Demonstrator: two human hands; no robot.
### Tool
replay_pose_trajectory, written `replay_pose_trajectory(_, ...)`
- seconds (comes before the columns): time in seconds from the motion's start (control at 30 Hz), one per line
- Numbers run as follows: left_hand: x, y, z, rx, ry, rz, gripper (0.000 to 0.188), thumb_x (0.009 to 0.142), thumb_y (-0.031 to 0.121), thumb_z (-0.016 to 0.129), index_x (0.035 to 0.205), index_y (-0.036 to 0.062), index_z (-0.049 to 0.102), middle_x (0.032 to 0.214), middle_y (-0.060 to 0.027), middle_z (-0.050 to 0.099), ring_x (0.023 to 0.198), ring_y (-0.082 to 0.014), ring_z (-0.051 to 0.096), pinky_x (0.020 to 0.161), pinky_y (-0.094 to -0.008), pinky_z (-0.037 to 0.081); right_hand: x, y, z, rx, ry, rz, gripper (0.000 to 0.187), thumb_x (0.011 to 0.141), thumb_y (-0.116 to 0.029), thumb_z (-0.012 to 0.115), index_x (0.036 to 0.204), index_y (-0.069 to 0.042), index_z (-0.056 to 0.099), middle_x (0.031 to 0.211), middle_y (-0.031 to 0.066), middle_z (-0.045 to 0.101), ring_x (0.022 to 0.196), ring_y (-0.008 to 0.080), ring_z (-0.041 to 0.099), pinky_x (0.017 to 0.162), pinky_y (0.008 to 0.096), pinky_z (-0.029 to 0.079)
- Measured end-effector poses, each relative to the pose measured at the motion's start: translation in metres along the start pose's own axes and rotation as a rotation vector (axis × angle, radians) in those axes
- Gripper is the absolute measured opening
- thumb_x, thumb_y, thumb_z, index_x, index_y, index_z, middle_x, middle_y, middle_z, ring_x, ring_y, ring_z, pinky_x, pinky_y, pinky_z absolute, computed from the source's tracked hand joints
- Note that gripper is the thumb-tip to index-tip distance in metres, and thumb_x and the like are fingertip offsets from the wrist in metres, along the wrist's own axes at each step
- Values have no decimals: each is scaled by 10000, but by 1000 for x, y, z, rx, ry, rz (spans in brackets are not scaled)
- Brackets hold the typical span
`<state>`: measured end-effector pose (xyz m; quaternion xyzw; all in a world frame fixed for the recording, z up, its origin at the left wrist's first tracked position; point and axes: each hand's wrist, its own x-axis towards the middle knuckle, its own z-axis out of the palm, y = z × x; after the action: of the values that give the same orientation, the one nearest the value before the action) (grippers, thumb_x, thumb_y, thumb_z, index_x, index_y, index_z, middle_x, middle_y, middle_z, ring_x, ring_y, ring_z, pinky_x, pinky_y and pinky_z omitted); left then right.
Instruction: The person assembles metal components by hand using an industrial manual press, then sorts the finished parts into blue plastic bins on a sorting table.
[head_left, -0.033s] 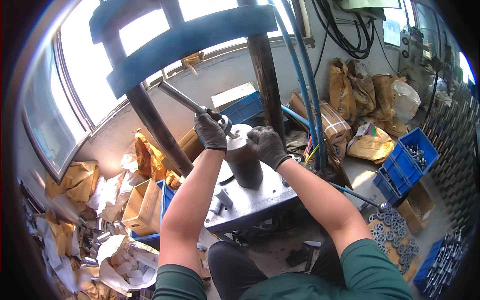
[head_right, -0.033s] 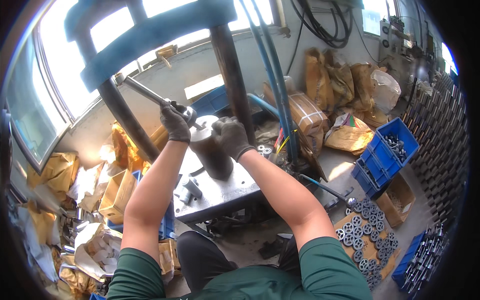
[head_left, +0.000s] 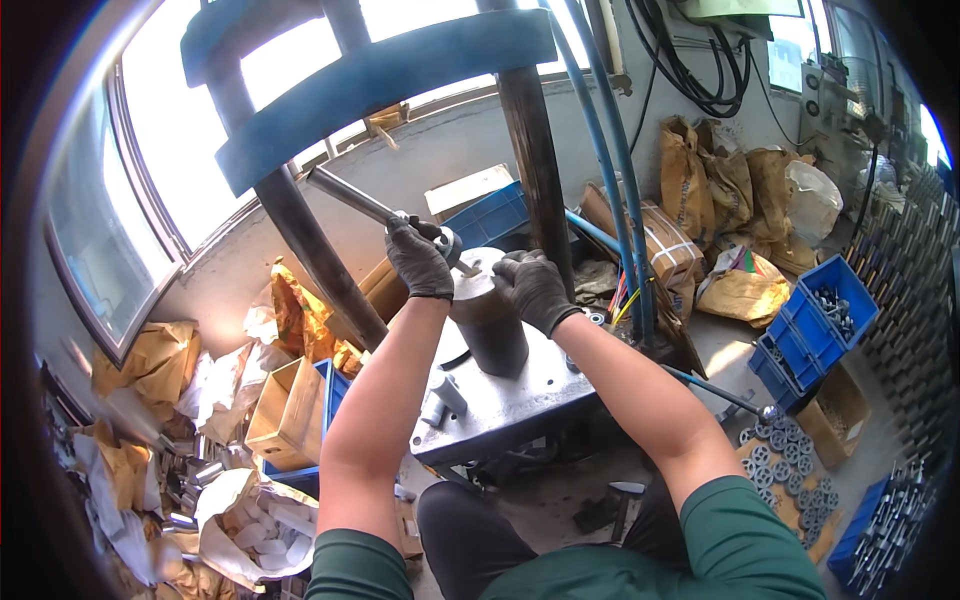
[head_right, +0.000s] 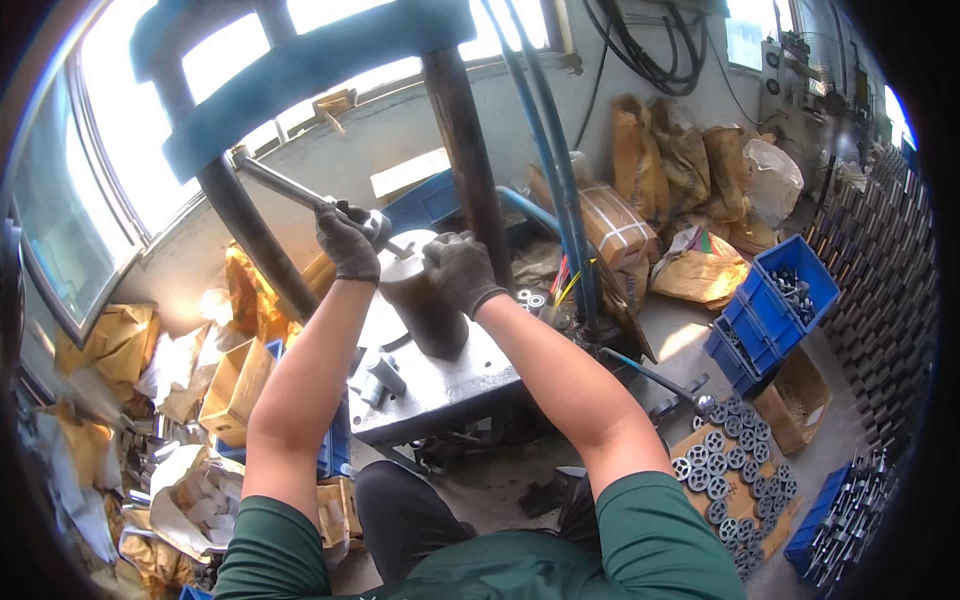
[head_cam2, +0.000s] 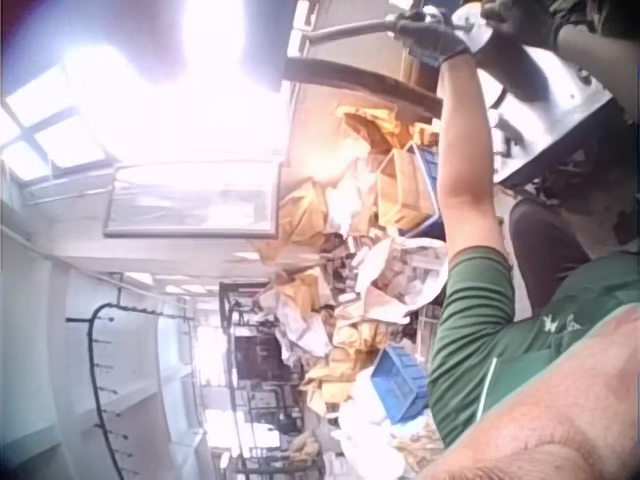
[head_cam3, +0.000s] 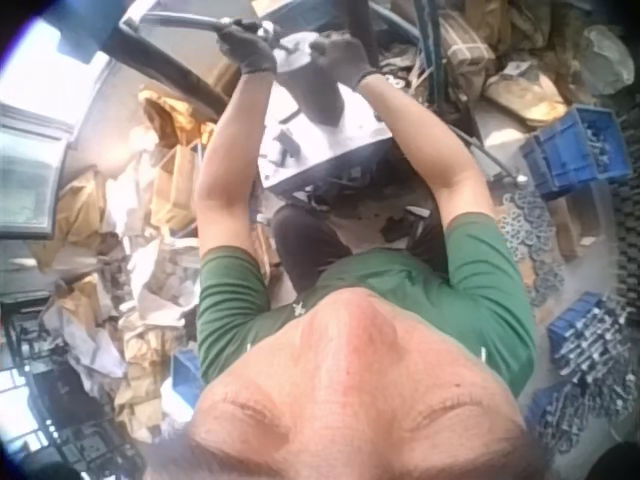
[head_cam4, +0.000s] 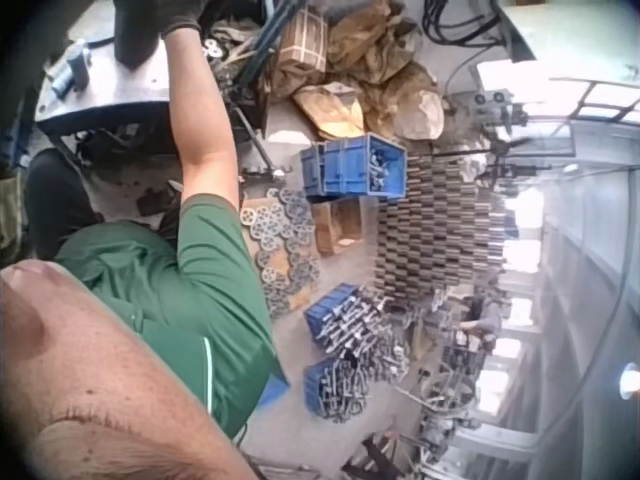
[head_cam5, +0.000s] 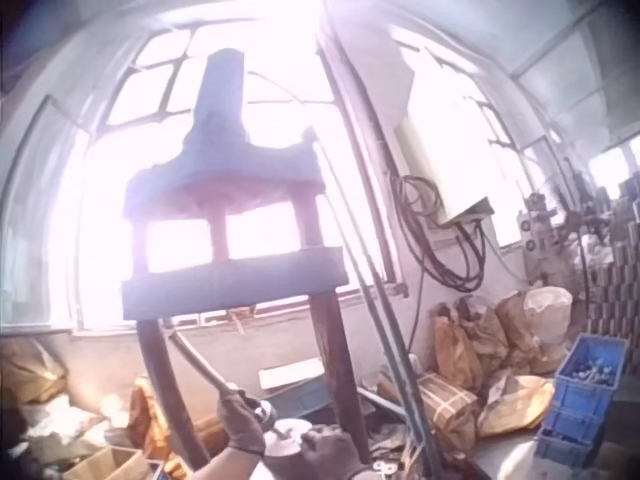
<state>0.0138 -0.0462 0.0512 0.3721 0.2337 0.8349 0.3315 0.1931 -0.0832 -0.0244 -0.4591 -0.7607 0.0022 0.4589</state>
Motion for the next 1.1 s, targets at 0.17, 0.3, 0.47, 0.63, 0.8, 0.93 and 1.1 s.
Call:
replay_pose_trajectory(0.17, 11, 18, 7, -87, 138, 50, 380, 1080, 466, 567, 987, 97, 568, 701, -42, 575, 593, -178, 601, 529, -329, 501, -20, -13, -19, 27, 59, -67, 191, 949, -181, 734, 1104, -105, 816, 1237, 120, 769, 1151, 359, 694, 1032, 462, 555)
replay_pose_trajectory(0.3, 9, 18, 15, -137, 169, -84, 395, 1019, 511, 606, 932, 126, 585, 695, -35, 580, 608, -194, 600, 558, -368, 545, -97, -34, -92, 57, -31, -134, 213, 908, -117, 729, 1110, -66, 774, 1188, 132, 764, 1133, 369, 694, 1024, 480, 543)
replay_pose_trajectory(0.47, -3, 5, 25, -87, 120, -155, 405, 1015, 519, 616, 922, 125, 589, 690, -38, 567, 601, -189, 576, 558, -370, 560, -177, -47, -231, -260, -294, -311, 211, 851, -142, 761, 1044, -59, 735, 1148, 125, 764, 1064, 356, 713, 993, 492, 531)
replay_pose_trajectory(0.63, 2, -6, 33, -29, 110, -119, 445, 1093, 492, 541, 954, 72, 593, 668, -47, 580, 559, -170, 559, 532, -320, 480, -210, -23, -322, -620, -570, -131, 241, 881, -228, 713, 1035, -50, 765, 1040, 153, 759, 995, 362, 726, 955, 518, 524)
replay_pose_trajectory(0.8, 8, -13, 33, -48, 48, -39, 405, 1118, 438, 545, 954, 71, 597, 658, -9, 530, 570, -133, 496, 528, -314, 407, -222, 8, -327, -591, -470, -71, 169, 877, -176, 745, 996, -56, 742, 1060, 151, 756, 954, 361, 727, 868, 490, 567)
replay_pose_trajectory(0.93, 12, -16, 34, 26, 18, -16, 432, 1122, 458, 539, 952, 65, 596, 655, -14, 539, 570, -137, 507, 534, -309, 411, -180, 29, -306, -535, -135, -174, 172, 932, -191, 705, 1023, -45, 695, 1025, 179, 725, 936, 390, 713, 829, 514, 574)
replay_pose_trajectory(1.1, 12, -14, 35, 123, -18, 19, 492, 1127, 522, 540, 967, 60, 597, 650, -21, 545, 569, -144, 524, 537, -308, 426, -105, 49, -288, -442, 68, -159, 459, 1014, -410, 700, 1291, -44, 684, 1137, 228, 725, 1029, 433, 731, 879, 519, 595)
